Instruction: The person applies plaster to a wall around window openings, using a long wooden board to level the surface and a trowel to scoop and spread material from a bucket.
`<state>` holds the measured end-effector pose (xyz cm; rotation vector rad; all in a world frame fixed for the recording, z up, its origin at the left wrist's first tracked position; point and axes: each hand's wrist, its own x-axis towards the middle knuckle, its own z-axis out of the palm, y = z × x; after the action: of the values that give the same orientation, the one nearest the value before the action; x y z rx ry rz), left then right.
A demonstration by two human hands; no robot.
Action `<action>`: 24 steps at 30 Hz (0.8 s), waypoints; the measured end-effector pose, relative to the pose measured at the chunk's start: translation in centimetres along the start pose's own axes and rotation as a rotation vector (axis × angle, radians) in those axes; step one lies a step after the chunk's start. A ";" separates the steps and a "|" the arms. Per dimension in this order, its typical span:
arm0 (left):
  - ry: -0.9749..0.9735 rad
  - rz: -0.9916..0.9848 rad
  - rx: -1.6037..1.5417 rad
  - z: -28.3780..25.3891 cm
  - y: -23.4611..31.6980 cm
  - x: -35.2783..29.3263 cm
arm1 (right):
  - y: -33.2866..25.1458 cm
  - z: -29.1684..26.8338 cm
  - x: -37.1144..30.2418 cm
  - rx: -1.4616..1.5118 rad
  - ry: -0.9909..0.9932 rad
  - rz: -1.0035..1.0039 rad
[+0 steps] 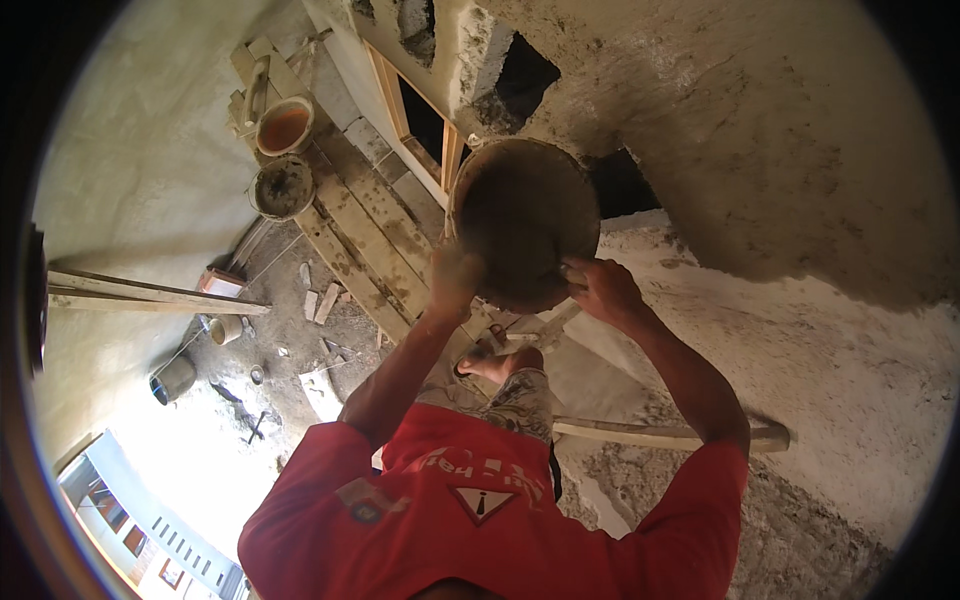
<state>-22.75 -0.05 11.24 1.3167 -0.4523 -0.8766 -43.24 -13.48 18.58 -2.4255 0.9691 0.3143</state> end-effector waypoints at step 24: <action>0.173 -0.109 -0.385 -0.6 -8.0 0.9 | -4.9 -13.7 -1.9 0.387 -0.125 0.348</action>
<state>-24.15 -0.39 3.32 1.0560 -0.0697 -0.8802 -40.84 -16.71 32.70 -1.8667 1.2640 0.3563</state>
